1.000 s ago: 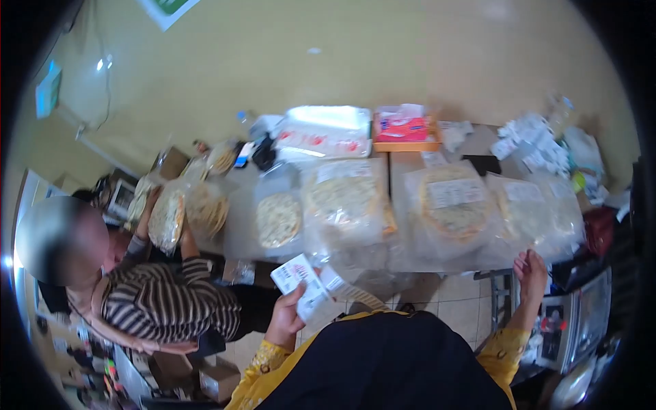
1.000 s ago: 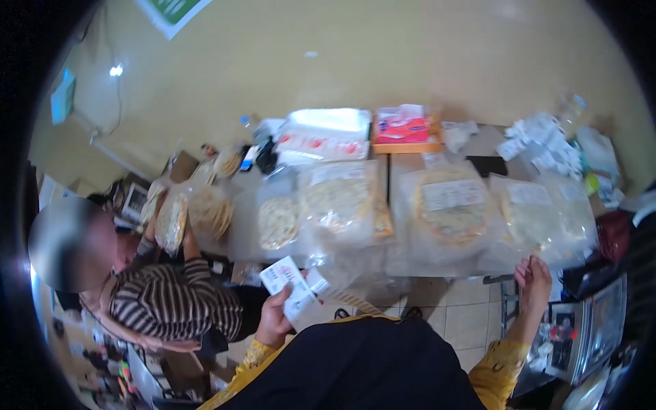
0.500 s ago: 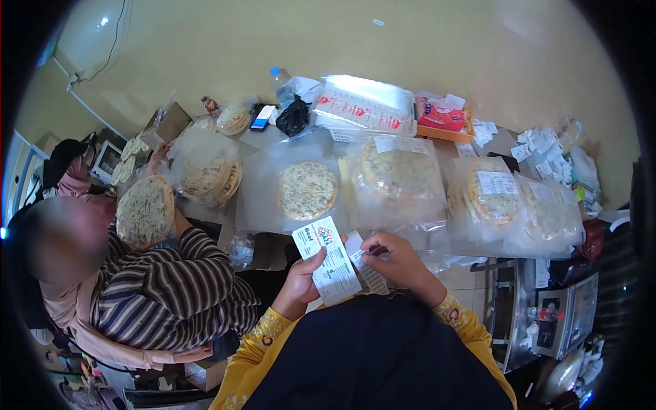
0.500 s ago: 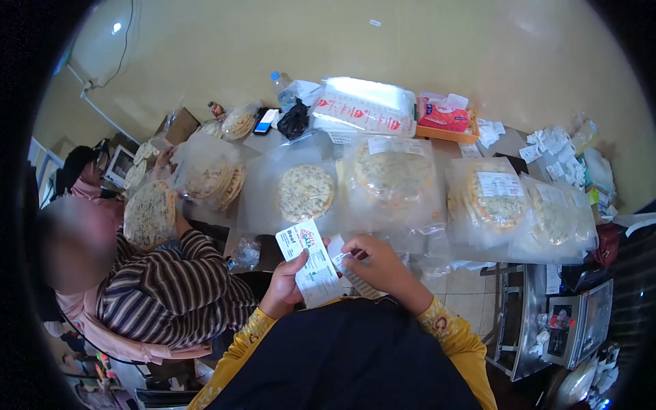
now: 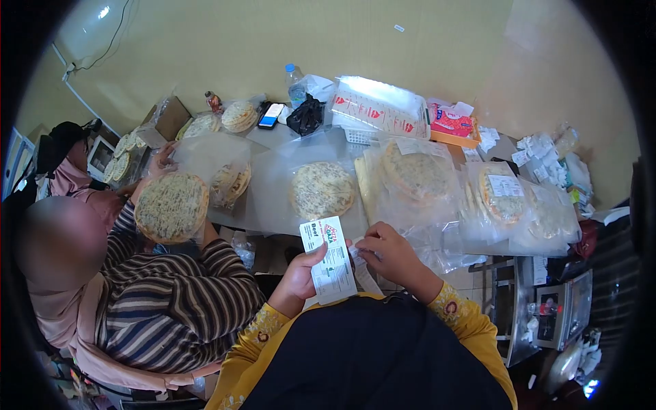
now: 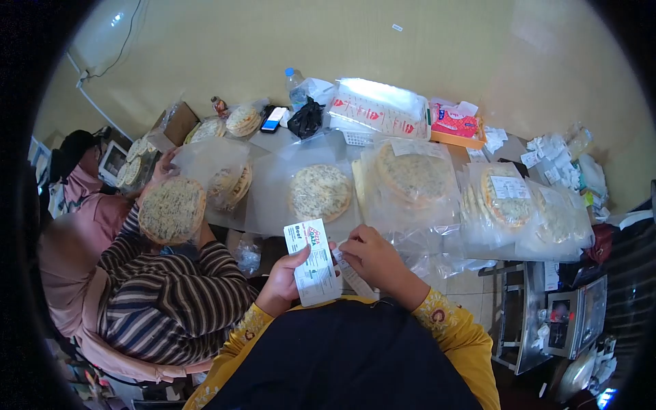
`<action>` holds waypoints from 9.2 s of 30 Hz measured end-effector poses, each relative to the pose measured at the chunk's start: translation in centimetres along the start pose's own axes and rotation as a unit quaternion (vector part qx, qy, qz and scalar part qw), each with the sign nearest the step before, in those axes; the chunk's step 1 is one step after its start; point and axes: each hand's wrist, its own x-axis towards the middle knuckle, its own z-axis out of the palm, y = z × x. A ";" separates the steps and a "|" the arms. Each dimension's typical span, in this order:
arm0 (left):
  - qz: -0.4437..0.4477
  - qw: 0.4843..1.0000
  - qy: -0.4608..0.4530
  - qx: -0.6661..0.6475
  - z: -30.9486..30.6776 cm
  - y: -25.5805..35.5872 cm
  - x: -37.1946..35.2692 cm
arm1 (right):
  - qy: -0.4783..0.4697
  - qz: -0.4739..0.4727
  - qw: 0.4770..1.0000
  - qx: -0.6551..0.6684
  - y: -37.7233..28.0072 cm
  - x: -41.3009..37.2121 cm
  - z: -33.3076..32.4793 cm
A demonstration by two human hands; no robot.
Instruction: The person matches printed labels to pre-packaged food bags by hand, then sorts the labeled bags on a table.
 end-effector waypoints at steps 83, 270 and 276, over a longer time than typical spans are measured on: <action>0.088 0.945 0.297 0.107 -9.2 -8.3 -2.0 | -0.094 0.569 0.598 0.557 9.9 -4.1 11.7; -0.009 0.993 -0.081 0.083 9.2 -12.0 10.7 | 0.055 0.369 0.846 0.380 3.7 -7.9 -12.4; -0.043 0.988 -0.141 0.054 8.9 -12.9 11.4 | -0.010 0.388 0.799 0.459 5.7 -7.7 -10.1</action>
